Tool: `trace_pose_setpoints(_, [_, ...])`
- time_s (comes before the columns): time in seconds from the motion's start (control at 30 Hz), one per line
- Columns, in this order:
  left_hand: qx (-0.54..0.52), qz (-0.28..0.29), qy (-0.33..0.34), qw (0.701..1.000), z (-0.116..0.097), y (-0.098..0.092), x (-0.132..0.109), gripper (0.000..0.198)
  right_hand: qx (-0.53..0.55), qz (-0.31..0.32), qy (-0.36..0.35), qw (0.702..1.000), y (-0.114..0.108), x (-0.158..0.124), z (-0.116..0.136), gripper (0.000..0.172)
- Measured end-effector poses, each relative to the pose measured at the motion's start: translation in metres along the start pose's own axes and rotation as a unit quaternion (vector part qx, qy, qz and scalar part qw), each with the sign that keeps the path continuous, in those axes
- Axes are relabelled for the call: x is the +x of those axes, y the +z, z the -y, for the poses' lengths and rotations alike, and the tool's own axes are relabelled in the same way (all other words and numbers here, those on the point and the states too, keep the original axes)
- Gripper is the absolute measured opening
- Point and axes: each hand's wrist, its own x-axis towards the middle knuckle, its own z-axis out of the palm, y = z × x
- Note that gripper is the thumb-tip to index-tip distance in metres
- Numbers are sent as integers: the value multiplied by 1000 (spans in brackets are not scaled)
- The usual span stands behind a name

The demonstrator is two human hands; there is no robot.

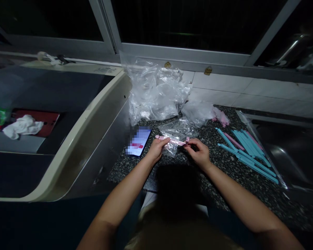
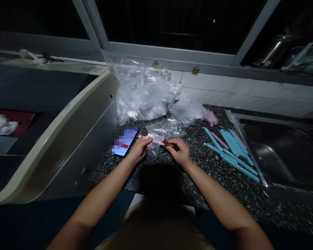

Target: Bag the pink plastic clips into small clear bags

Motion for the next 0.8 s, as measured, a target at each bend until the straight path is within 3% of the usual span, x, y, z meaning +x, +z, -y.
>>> trace_pose_setpoints(0.2, [11,-4,6,1000,0,2,-1,29,-12,4,-13,1000,0,1,1,4])
trace_pose_setpoints(0.5, [50,-4,38,998,1,2,-1,12,-16,38,-22,999,0,3,0,6])
trace_pose_setpoints(0.8, [59,-6,38,998,2,0,1,10,2,66,-14,998,-2,4,2,11])
